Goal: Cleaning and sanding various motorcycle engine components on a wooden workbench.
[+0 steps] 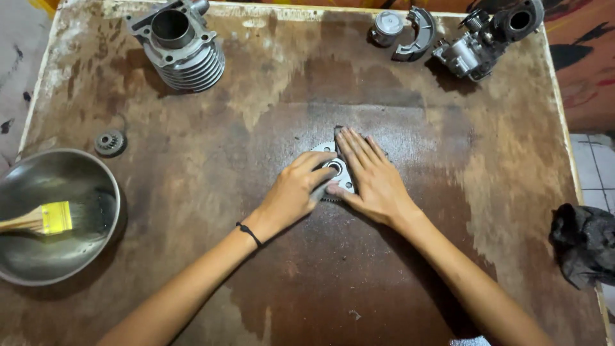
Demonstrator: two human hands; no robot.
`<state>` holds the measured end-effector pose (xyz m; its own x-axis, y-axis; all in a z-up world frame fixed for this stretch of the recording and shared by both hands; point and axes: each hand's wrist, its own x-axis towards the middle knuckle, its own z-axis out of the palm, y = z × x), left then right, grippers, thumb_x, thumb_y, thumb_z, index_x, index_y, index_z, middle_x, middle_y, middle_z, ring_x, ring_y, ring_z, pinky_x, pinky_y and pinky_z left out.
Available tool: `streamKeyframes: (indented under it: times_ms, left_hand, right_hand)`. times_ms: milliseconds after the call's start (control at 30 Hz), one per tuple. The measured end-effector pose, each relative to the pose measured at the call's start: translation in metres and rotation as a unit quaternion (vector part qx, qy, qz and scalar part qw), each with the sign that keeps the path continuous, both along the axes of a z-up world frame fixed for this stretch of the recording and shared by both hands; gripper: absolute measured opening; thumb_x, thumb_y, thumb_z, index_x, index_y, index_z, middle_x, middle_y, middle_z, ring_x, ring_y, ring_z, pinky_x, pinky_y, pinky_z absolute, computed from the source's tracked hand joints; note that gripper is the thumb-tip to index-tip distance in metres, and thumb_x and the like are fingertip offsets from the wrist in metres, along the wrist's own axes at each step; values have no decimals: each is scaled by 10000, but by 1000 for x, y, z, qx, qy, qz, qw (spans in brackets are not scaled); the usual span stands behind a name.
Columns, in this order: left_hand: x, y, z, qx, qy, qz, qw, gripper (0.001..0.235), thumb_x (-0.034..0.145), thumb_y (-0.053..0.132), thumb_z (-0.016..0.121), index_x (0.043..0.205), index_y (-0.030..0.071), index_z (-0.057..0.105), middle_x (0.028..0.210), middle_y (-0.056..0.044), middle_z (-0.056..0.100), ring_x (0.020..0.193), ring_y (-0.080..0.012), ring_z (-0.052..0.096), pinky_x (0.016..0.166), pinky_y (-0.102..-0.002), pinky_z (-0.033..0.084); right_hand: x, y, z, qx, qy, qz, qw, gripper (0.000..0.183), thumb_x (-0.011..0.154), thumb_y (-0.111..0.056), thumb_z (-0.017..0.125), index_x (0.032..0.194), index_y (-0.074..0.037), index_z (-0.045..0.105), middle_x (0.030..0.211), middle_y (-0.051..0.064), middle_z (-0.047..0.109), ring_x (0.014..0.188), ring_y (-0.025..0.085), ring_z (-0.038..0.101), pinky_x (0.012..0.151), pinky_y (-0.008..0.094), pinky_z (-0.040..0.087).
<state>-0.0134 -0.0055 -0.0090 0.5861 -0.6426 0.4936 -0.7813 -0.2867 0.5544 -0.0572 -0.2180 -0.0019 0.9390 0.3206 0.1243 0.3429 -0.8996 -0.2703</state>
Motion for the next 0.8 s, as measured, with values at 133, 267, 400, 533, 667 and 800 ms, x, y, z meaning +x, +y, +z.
streamKeyframes:
  times_ms: [133, 267, 400, 533, 667, 800]
  left_hand:
    - [-11, -3, 16, -16, 16, 32, 999, 180, 908, 161, 750, 1009, 12, 735, 1241, -154, 634, 1144, -319, 648, 940, -424, 563]
    - [-28, -13, 13, 20, -14, 118, 993, 201, 874, 128, 761, 1040, 15, 746, 1158, -154, 622, 1029, -335, 632, 853, -432, 557]
    - [-32, -19, -8, 15, -10, 121, 993, 207, 891, 66, 749, 1085, 0, 722, 1187, -137, 622, 1072, -308, 638, 874, -408, 570]
    - [-31, -17, 7, 48, 16, 107, 993, 217, 865, 61, 766, 1066, -4, 717, 1203, -146, 622, 1076, -320, 624, 887, -431, 560]
    - [-27, -15, 3, 33, -14, 127, 991, 278, 847, 60, 741, 1123, 21, 739, 1264, -156, 605, 1134, -327, 609, 927, -415, 570]
    - [-29, -18, 18, 45, -25, 160, 986, 198, 863, 127, 746, 1035, 29, 740, 1282, -221, 602, 1145, -363, 595, 895, -418, 566]
  right_hand:
    - [-30, -4, -3, -14, -8, 13, 1000, 1073, 931, -802, 337, 1615, 15, 208, 1688, 213, 228, 1580, 332, 184, 1281, 481, 124]
    - [-40, -6, -8, -31, -4, 14, 999, 1092, 904, -807, 353, 1605, 18, 214, 1681, 200, 233, 1567, 330, 189, 1267, 484, 127]
    - [-6, -5, -7, 6, -2, 23, 1000, 1061, 940, -801, 327, 1626, 0, 216, 1703, 197, 221, 1592, 304, 180, 1306, 482, 127]
    - [-16, -1, 2, 31, 29, 8, 999, 997, 964, -771, 299, 1640, -43, 227, 1724, 158, 236, 1615, 288, 176, 1330, 479, 120]
    - [-52, -2, -1, -1, 14, -3, 1000, 1048, 934, -783, 330, 1618, 1, 202, 1702, 191, 211, 1587, 310, 166, 1286, 473, 108]
    - [-79, 11, -6, -40, -15, -22, 999, 1067, 923, -794, 320, 1598, 24, 201, 1676, 200, 214, 1567, 314, 168, 1269, 471, 104]
